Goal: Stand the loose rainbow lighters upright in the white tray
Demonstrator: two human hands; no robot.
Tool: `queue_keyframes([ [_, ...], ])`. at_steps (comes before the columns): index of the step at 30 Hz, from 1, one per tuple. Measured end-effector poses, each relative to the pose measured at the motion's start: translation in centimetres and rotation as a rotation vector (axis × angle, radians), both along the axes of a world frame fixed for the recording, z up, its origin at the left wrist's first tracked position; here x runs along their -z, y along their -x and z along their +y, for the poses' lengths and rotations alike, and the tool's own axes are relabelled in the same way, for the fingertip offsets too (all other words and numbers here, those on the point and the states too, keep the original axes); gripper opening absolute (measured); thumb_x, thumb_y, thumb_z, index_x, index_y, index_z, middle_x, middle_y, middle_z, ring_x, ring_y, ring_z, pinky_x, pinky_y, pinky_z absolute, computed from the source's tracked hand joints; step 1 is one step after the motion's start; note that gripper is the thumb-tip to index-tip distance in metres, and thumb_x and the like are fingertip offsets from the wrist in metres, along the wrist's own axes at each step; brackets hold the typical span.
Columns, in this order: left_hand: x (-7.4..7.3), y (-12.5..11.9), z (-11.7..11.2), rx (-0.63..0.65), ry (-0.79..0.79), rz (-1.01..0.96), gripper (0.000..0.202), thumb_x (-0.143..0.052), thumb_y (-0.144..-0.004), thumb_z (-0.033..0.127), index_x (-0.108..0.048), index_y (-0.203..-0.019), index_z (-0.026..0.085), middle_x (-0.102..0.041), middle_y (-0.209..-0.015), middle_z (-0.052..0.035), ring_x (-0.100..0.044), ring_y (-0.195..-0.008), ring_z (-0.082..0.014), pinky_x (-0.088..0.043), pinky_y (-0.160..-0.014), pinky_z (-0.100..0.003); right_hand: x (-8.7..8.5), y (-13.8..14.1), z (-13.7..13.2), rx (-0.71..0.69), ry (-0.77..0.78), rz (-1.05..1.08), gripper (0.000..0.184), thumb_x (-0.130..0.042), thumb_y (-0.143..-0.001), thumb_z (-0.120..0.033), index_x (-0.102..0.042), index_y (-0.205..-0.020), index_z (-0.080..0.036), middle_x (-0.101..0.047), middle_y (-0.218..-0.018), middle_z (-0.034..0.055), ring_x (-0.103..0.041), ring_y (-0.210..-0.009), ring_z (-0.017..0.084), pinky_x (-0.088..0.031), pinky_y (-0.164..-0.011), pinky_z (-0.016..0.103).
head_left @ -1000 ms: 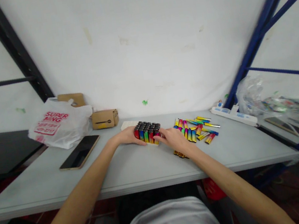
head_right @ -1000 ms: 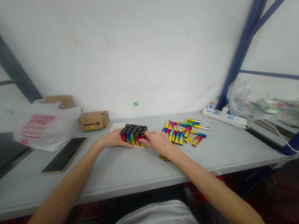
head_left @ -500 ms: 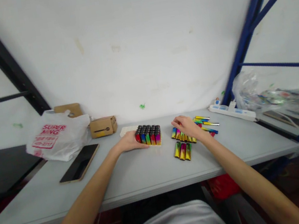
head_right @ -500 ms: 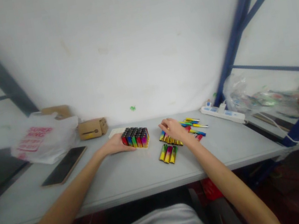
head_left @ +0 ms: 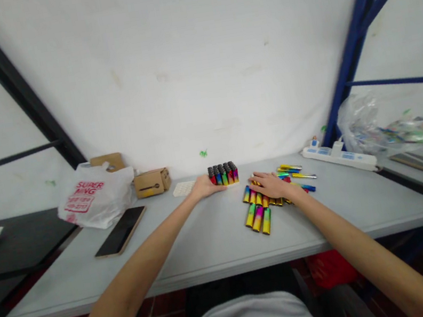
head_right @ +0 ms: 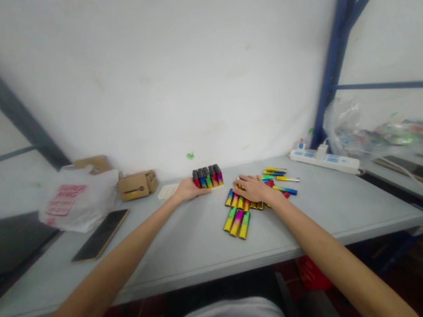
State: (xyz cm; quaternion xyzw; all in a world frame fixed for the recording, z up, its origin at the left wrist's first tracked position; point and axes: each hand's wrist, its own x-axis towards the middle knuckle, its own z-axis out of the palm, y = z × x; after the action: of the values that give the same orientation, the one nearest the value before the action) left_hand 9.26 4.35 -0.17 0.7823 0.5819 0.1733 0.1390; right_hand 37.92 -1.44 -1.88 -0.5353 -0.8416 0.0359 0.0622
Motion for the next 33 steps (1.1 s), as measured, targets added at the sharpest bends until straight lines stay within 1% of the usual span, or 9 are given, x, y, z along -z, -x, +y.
queue_keyframes([
  [5, -0.4, -1.5, 3.0, -0.119, 0.099, -0.018, 0.051, -0.077, -0.061, 0.066, -0.068, -0.070, 0.017, -0.064, -0.055, -0.0032, -0.063, -0.057, -0.0212, -0.046, -0.054, -0.028, 0.2, 0.2, 0.2, 0.015, 0.005, 0.025, 0.054, -0.031, -0.103, -0.052, -0.051, -0.144, -0.024, -0.041, -0.154, 0.0157, -0.043, -0.137, 0.035, -0.031, -0.110, 0.055],
  [14, 0.1, -2.2, 5.5, -0.222, 0.058, -0.053, 0.047, -0.078, -0.069, 0.057, -0.068, -0.081, 0.012, -0.068, -0.059, -0.0062, -0.065, -0.056, -0.0194, -0.049, -0.056, -0.027, 0.3, 0.2, 0.4, -0.001, -0.016, 0.037, 0.052, -0.033, -0.102, -0.053, -0.054, -0.140, -0.024, -0.045, -0.150, 0.0164, -0.048, -0.133, 0.036, -0.034, -0.107, 0.056],
  [18, 0.0, -2.6, 5.5, -0.215, 0.009, -0.050, 0.046, -0.079, -0.069, 0.054, -0.068, -0.085, 0.012, -0.072, -0.070, -0.0096, -0.069, -0.068, -0.0236, -0.051, -0.065, -0.030, 0.3, 0.4, 0.3, 0.010, -0.019, 0.030, 0.051, -0.034, -0.102, -0.052, -0.054, -0.140, -0.024, -0.045, -0.149, 0.0165, -0.047, -0.133, 0.036, -0.033, -0.108, 0.056],
  [21, -0.1, -2.6, 4.0, -0.186, -0.076, -0.038, 0.053, -0.079, -0.069, 0.053, -0.068, -0.101, 0.012, -0.073, -0.094, -0.0146, -0.068, -0.095, -0.0307, -0.052, -0.081, -0.035, 0.3, 0.3, 0.3, 0.041, -0.031, 0.070, 0.052, -0.033, -0.103, -0.053, -0.051, -0.143, -0.024, -0.044, -0.151, 0.0158, -0.046, -0.136, 0.034, -0.033, -0.109, 0.052],
  [24, 0.2, -0.4, 1.7, -0.130, -0.256, -0.004, 0.073, -0.075, -0.073, 0.050, -0.055, -0.130, 0.010, -0.064, -0.121, -0.0193, -0.058, -0.116, -0.0330, -0.047, -0.098, -0.039, 0.2, -0.2, 0.7, 0.106, -0.122, 0.152, 0.052, -0.030, -0.104, -0.049, -0.047, -0.145, -0.022, -0.045, -0.150, 0.0158, -0.048, -0.134, 0.028, -0.035, -0.109, 0.042],
  [25, 0.4, 1.0, 1.0, -0.092, -0.330, 0.037, 0.072, -0.068, -0.078, 0.049, -0.051, -0.137, 0.010, -0.061, -0.126, -0.0196, -0.058, -0.117, -0.0318, -0.045, -0.102, -0.040, 0.1, -0.4, 0.9, 0.136, -0.154, 0.172, 0.049, -0.031, -0.105, -0.045, -0.048, -0.144, -0.021, -0.047, -0.148, 0.0161, -0.050, -0.132, 0.027, -0.036, -0.108, 0.038],
  [27, 0.7, 4.6, -0.2, -0.073, -0.403, 0.162, 0.059, -0.055, -0.087, 0.046, -0.056, -0.133, 0.009, -0.059, -0.128, -0.0204, -0.053, -0.123, -0.0328, -0.038, -0.109, -0.043, 0.0, -0.9, 1.4, 0.204, -0.187, 0.188, 0.045, -0.036, -0.104, -0.037, -0.051, -0.140, -0.016, -0.055, -0.140, 0.0170, -0.055, -0.126, 0.025, -0.038, -0.106, 0.034],
  [30, 1.1, 9.8, -1.4, -0.070, -0.392, 0.287, 0.061, -0.047, -0.089, 0.050, -0.060, -0.130, 0.007, -0.055, -0.137, -0.0239, -0.045, -0.133, -0.0386, -0.030, -0.115, -0.050, -0.3, -1.3, 2.1, 0.288, -0.168, 0.161, 0.041, -0.041, -0.102, -0.035, -0.058, -0.132, -0.013, -0.063, -0.128, 0.0177, -0.059, -0.119, 0.027, -0.040, -0.102, 0.035],
  [33, 1.4, 12.1, -2.5, 0.035, -0.252, 0.298, 0.063, -0.040, -0.091, 0.054, -0.061, -0.129, 0.009, -0.057, -0.139, -0.0216, -0.046, -0.135, -0.0367, -0.031, -0.116, -0.047, -0.7, -1.0, 2.3, 0.316, -0.126, 0.108, 0.042, -0.042, -0.101, -0.042, -0.065, -0.123, -0.015, -0.066, -0.122, 0.0169, -0.061, -0.113, 0.028, -0.042, -0.098, 0.037],
])
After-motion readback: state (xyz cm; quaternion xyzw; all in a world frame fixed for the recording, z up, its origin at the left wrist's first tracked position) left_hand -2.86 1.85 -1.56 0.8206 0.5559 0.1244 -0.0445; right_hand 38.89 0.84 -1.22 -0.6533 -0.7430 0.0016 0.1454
